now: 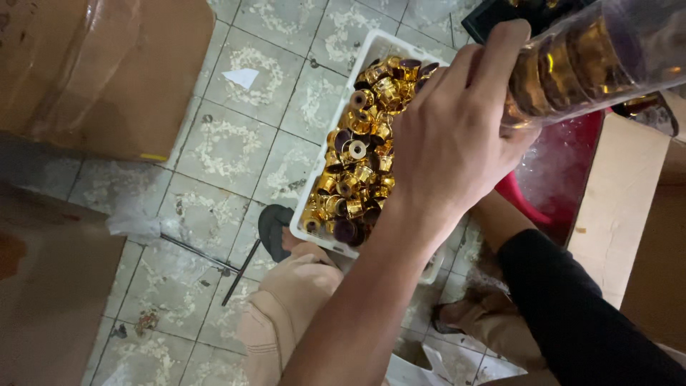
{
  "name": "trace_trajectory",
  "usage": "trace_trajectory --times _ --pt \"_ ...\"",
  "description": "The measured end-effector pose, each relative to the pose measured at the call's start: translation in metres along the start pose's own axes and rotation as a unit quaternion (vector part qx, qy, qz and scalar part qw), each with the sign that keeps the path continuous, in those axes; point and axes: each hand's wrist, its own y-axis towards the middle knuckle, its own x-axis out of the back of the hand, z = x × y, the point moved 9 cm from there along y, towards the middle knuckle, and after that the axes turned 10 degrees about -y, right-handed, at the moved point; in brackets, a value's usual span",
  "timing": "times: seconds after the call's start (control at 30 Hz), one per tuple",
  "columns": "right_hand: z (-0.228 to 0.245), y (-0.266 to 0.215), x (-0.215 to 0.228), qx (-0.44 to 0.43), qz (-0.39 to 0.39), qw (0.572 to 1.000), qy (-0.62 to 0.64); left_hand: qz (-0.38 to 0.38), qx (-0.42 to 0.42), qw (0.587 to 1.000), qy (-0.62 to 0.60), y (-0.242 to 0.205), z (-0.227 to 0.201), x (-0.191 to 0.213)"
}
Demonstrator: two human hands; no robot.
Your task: The person sits on a low stool and repeatedly picks up small gold-colored decorative items from a white basket. They insert the items one by one into a clear plastic tube, then place the filled tube into a cardboard box. The process is repeated multiple times.
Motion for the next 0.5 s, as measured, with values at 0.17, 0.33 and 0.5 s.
trace_trajectory --times 0.17,0.33,0.5 --pt "-0.007 -0.009 -0.015 0.062 0.015 0.987 -0.145 0.011 -0.011 1.000 -0.025 0.003 0.006 -0.005" --pt "-0.037 -0.040 -0.001 0.103 0.008 0.952 -0.288 0.018 -0.070 0.997 -0.029 0.003 -0.003 -0.006" --pt "0.086 -0.088 0.137 0.125 -0.069 0.969 -0.200 0.006 -0.081 0.997 0.001 -0.014 -0.005 -0.006"
